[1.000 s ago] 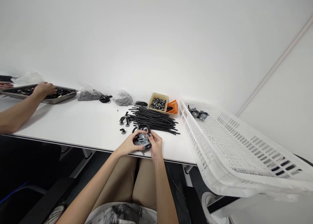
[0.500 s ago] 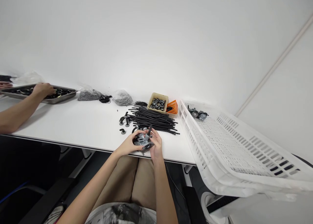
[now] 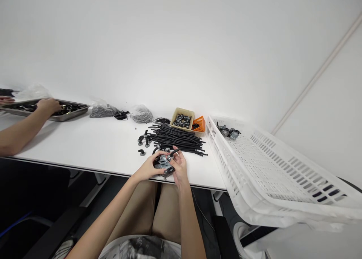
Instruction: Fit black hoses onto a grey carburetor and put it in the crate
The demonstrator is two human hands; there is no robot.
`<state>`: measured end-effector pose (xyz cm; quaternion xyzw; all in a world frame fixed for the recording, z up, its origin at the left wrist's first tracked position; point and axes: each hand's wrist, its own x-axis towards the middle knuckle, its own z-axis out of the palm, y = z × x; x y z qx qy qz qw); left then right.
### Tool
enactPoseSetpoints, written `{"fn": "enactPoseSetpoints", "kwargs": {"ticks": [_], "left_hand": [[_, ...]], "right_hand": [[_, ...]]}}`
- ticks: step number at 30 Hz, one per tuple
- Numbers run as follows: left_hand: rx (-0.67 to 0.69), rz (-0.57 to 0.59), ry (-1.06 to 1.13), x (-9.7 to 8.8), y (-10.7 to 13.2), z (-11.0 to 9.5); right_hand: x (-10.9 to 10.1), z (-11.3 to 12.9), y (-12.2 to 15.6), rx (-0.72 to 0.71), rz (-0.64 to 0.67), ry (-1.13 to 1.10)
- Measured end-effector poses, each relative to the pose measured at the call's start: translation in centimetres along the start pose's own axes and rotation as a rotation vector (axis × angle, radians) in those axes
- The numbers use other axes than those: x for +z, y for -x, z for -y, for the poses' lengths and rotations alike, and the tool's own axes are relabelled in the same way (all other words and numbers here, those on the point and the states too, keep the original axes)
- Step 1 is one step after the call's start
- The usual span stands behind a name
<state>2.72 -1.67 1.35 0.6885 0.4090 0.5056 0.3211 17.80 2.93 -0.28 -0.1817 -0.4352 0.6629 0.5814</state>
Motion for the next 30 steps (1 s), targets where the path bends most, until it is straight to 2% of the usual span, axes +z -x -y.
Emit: {"fn": "enactPoseSetpoints", "kwargs": {"ticks": [14, 20, 24, 27, 30], "left_hand": [[-0.022, -0.007, 0.007, -0.03, -0.10, 0.49], [-0.019, -0.007, -0.003, -0.02, -0.13, 0.74], [0.004, -0.007, 0.022, -0.04, -0.11, 0.78], [0.013, 0.005, 0.013, -0.06, -0.05, 0.60], [0.007, 0.005, 0.004, -0.05, -0.02, 0.35]], "right_hand": [[-0.06, 0.42, 0.28, -0.005, 0.044, -0.117], [-0.17, 0.45, 0.30, 0.004, 0.075, -0.084], [-0.15, 0.15, 0.08, 0.013, 0.030, -0.054], [0.01, -0.19, -0.07, -0.041, -0.036, -0.015], [0.16, -0.23, -0.05, -0.058, -0.035, -0.017]]}}
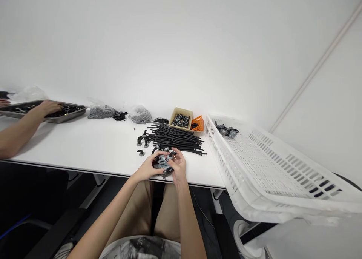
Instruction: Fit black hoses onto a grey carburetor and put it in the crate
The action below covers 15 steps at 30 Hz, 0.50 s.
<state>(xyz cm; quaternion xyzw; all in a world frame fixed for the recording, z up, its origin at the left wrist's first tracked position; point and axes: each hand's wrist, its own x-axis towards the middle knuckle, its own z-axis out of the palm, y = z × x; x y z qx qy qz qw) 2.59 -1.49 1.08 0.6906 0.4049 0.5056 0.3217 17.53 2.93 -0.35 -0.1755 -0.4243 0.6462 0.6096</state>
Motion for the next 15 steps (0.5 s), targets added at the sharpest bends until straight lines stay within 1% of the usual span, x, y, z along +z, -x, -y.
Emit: {"fn": "enactPoseSetpoints", "kwargs": {"ticks": [7, 11, 15], "left_hand": [[-0.029, 0.011, 0.003, 0.00, 0.03, -0.05], [-0.019, 0.005, -0.002, -0.03, -0.03, 0.09], [-0.021, -0.011, -0.013, -0.04, -0.12, 0.23]], "right_hand": [[-0.29, 0.34, 0.14, 0.014, 0.053, -0.117], [-0.45, 0.17, 0.17, 0.015, 0.075, -0.113], [-0.15, 0.29, 0.22, 0.008, 0.071, -0.085]]}}
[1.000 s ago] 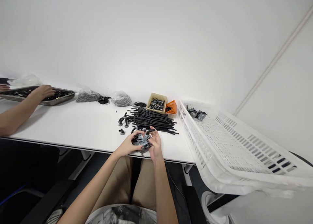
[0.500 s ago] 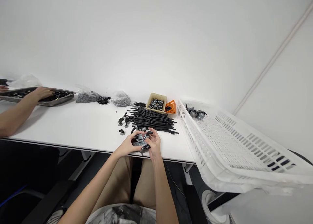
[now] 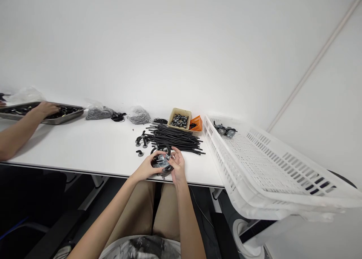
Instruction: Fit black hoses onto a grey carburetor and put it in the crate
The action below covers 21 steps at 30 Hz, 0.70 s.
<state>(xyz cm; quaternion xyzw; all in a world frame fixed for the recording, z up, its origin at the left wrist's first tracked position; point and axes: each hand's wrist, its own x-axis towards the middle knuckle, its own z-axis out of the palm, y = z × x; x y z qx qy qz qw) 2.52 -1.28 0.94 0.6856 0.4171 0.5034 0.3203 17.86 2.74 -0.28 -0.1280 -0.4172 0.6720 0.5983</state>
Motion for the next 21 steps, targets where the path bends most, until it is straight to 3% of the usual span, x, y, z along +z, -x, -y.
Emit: {"fn": "enactPoseSetpoints", "kwargs": {"ticks": [6, 21], "left_hand": [[0.011, 0.003, 0.011, 0.04, 0.06, 0.04], [0.024, 0.005, -0.004, 0.01, 0.07, -0.21]], "right_hand": [[0.50, 0.20, -0.09, 0.061, -0.028, 0.047], [-0.13, 0.21, 0.14, 0.012, -0.008, -0.019]]}}
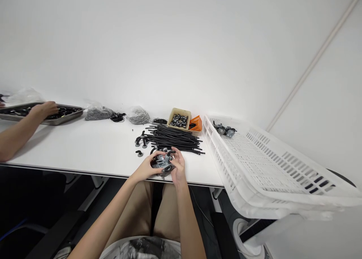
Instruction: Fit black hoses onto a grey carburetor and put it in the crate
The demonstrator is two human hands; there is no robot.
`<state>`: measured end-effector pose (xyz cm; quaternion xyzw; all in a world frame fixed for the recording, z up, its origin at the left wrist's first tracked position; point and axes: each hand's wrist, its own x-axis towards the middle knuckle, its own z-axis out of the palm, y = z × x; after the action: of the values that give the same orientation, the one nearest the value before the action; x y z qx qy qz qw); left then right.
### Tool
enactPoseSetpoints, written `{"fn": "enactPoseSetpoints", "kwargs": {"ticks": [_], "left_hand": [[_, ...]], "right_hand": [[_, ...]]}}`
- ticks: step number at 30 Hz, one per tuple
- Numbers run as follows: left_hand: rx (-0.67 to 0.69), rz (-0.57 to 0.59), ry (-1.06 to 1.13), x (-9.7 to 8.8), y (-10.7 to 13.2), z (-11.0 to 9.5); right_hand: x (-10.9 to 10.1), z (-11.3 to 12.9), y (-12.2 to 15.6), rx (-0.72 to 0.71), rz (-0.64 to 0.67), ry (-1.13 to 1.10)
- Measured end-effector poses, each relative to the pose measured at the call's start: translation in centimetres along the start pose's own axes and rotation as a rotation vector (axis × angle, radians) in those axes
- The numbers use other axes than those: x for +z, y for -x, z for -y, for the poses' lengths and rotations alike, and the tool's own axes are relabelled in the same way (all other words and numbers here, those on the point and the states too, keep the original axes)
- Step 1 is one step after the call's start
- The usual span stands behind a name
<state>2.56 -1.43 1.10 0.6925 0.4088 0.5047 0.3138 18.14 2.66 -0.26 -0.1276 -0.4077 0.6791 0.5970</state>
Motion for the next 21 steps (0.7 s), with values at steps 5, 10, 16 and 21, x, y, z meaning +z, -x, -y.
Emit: {"fn": "enactPoseSetpoints", "kwargs": {"ticks": [5, 10, 16, 21], "left_hand": [[-0.002, -0.002, -0.001, 0.00, -0.03, 0.03], [0.003, 0.001, 0.014, -0.02, 0.04, -0.08], [0.001, 0.012, 0.032, -0.02, 0.04, -0.03], [-0.009, 0.000, 0.006, 0.00, 0.04, 0.06]], "right_hand": [[-0.08, -0.01, 0.04, -0.010, 0.018, 0.028], [-0.05, -0.01, -0.17, 0.013, 0.036, 0.070], [0.22, -0.11, -0.20, 0.022, -0.011, 0.080], [0.12, 0.00, -0.05, 0.006, 0.023, 0.030]]}}
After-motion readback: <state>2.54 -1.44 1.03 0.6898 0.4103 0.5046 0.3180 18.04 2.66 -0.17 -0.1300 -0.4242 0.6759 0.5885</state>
